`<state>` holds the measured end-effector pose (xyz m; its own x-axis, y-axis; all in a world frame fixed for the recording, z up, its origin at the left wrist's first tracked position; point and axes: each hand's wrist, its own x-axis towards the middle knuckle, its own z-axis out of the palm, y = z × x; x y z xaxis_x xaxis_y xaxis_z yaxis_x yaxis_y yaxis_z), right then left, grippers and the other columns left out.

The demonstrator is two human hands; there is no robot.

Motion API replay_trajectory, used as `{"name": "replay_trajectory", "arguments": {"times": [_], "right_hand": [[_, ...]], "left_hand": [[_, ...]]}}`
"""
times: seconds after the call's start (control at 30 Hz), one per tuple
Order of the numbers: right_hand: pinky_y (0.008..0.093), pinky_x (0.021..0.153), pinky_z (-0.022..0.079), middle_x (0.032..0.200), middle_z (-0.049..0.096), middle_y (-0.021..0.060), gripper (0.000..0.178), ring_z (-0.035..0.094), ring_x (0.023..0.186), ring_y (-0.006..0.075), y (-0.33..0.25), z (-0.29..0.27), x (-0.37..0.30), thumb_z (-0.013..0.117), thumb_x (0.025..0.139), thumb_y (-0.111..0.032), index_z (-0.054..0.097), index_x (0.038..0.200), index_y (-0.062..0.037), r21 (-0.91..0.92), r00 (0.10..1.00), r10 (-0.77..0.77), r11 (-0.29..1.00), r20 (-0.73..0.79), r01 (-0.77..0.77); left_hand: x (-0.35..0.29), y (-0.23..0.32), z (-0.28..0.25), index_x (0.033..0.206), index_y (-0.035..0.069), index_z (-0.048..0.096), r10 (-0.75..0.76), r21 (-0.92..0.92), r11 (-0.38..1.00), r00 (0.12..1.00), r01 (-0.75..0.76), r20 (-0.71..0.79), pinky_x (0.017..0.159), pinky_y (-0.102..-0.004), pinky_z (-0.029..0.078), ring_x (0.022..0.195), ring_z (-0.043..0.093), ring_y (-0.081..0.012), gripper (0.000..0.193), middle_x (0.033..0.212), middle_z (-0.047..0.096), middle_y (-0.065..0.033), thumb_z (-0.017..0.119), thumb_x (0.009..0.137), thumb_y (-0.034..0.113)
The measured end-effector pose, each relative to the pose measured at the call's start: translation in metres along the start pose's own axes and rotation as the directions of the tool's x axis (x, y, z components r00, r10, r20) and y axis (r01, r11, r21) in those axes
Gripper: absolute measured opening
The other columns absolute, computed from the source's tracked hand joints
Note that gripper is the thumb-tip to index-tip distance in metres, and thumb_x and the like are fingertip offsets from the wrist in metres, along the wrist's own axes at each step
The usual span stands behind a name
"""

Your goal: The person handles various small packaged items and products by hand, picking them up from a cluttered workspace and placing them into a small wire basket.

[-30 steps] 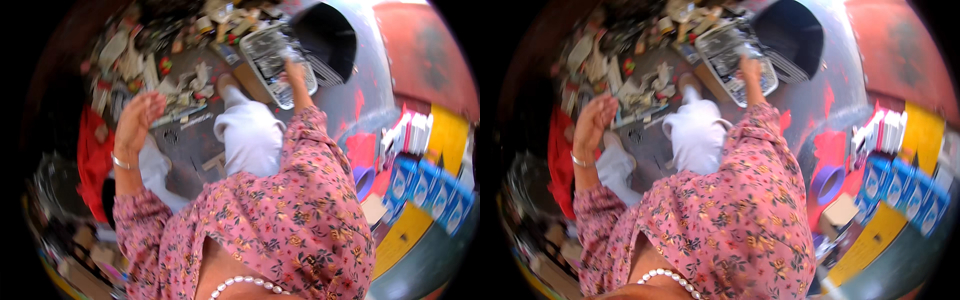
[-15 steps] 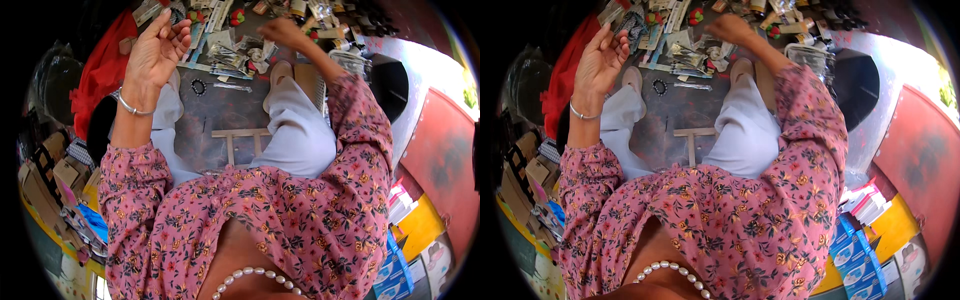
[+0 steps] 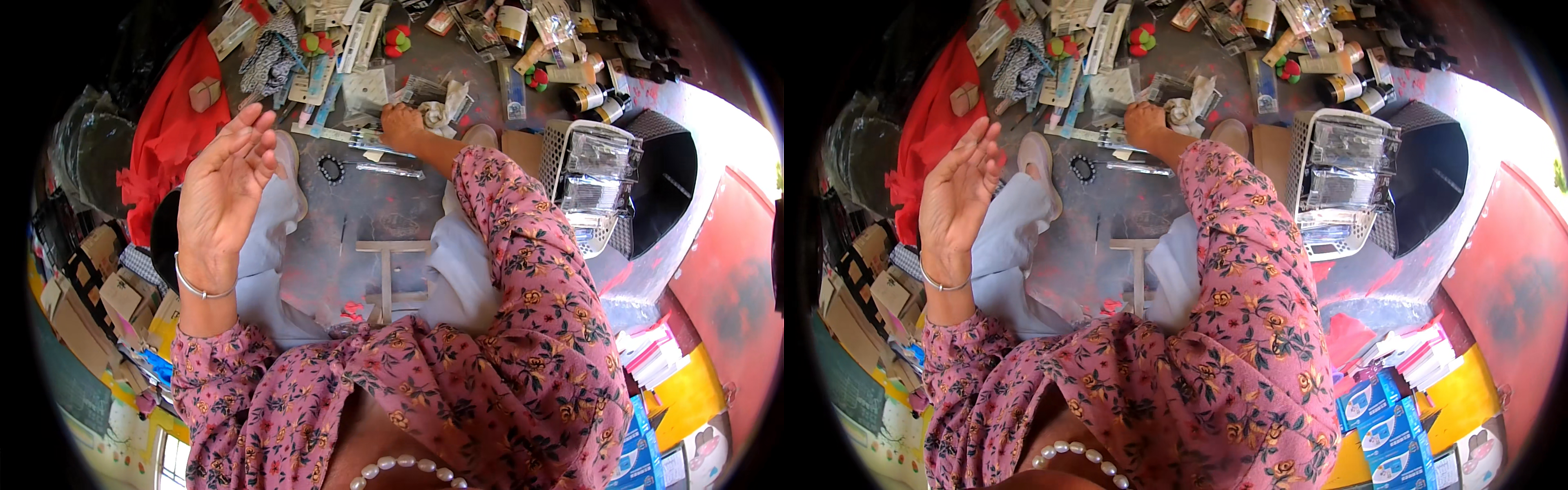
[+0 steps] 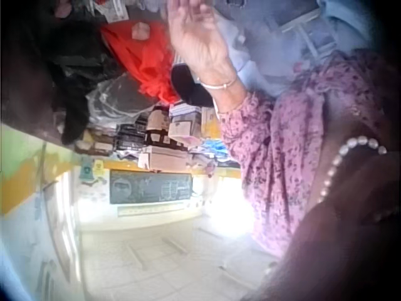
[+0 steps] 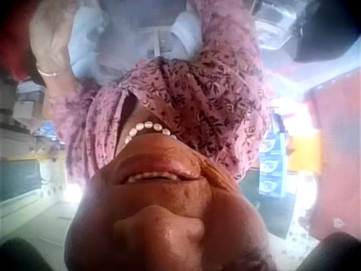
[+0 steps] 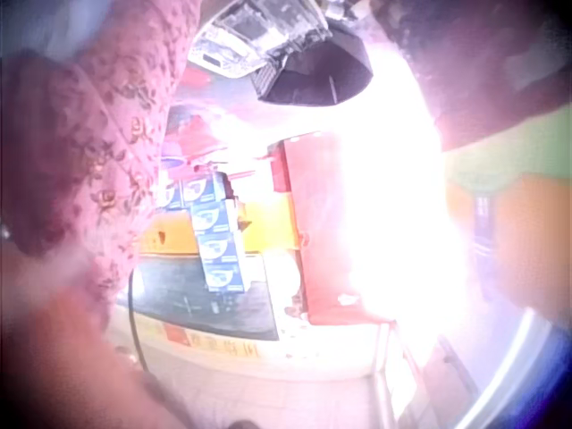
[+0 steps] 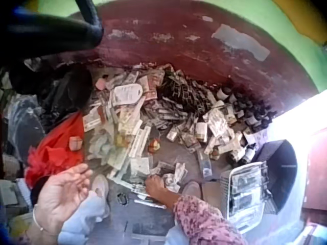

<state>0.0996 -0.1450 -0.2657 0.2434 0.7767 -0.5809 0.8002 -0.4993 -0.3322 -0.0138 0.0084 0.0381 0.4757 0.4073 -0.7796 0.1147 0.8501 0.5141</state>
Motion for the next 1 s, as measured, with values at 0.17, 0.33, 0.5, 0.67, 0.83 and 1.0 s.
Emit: {"name": "replay_trajectory", "arguments": {"times": [0.17,0.33,0.5,0.67,0.83,1.0], "right_hand": [[0.0426,0.068,0.05,0.079,0.062,0.0203,0.025,0.063,0.075,0.0314,0.027,-0.008,0.01,0.048,0.079,-0.025,0.06,0.085,-0.0031,0.141,0.981,0.029,0.99,-0.193,-0.001],[0.0371,0.067,0.049,0.082,0.063,0.0174,0.035,0.061,0.075,0.0316,0.052,-0.101,0.015,0.054,0.075,-0.034,0.061,0.087,-0.0018,0.615,0.949,0.088,0.779,-0.303,0.124],[0.0334,0.061,0.045,0.066,0.061,0.0114,0.044,0.06,0.067,0.0203,-0.043,-0.219,-0.059,0.055,0.076,-0.042,0.061,0.079,0.0014,0.758,0.889,-0.276,0.466,-0.366,0.457],[0.0338,0.061,0.044,0.066,0.056,0.0172,0.049,0.058,0.064,0.0239,-0.076,-0.226,-0.061,0.052,0.079,-0.043,0.059,0.079,0.0052,0.627,0.726,-0.548,0.406,-0.415,0.665],[0.0322,0.067,0.05,0.085,0.064,0.0104,0.03,0.063,0.077,0.0191,0.006,-0.187,-0.029,0.055,0.082,-0.029,0.059,0.095,-0.0029,0.783,0.907,-0.415,0.54,-0.071,0.308],[0.0421,0.07,0.047,0.085,0.06,0.0126,0.017,0.059,0.085,0.0312,0.076,-0.063,-0.019,0.053,0.073,-0.017,0.06,0.088,-0.0107,-0.096,0.933,-0.174,0.984,-0.316,0.151]], "left_hand": [[0.0,-0.003,-0.003,0.12,-0.005,0.039,-0.032,0.008,0.999,0.999,0.032,0.033,0.081,-0.0247,0.046,0.089,0.054,-0.0155,0.039,0.113,0.048,-0.0132,0.049,0.084,0.004],[0.01,0.0,0.006,0.11,-0.005,0.047,0.074,0.057,0.996,0.995,-0.07,-0.07,0.082,-0.0259,0.045,0.092,0.054,-0.0169,0.028,0.104,0.053,-0.0125,0.051,0.083,0.004],[0.015,-0.009,0.01,0.114,-0.001,0.047,0.129,-0.041,0.991,0.989,-0.127,0.067,0.091,-0.0308,0.04,0.102,0.051,-0.0186,0.037,0.109,0.054,-0.009,0.059,0.083,0.014],[0.015,-0.015,0.019,0.122,0.002,0.041,0.157,-0.035,0.987,0.979,-0.154,0.127,0.1,-0.0367,0.033,0.114,0.043,-0.0224,0.037,0.123,0.046,-0.0128,0.05,0.088,0.014],[0.012,0.009,0.005,0.124,-0.001,0.036,0.282,-0.146,0.955,0.944,-0.258,0.17,0.102,-0.0457,0.031,0.121,0.038,-0.0316,0.034,0.128,0.042,-0.0173,0.038,0.092,0.011],[0.014,-0.003,0.007,0.121,-0.002,0.037,0.138,-0.142,0.982,0.985,-0.122,0.107,0.1,-0.0475,0.034,0.117,0.042,-0.0322,0.032,0.124,0.045,-0.0184,0.039,0.091,0.009]]}}
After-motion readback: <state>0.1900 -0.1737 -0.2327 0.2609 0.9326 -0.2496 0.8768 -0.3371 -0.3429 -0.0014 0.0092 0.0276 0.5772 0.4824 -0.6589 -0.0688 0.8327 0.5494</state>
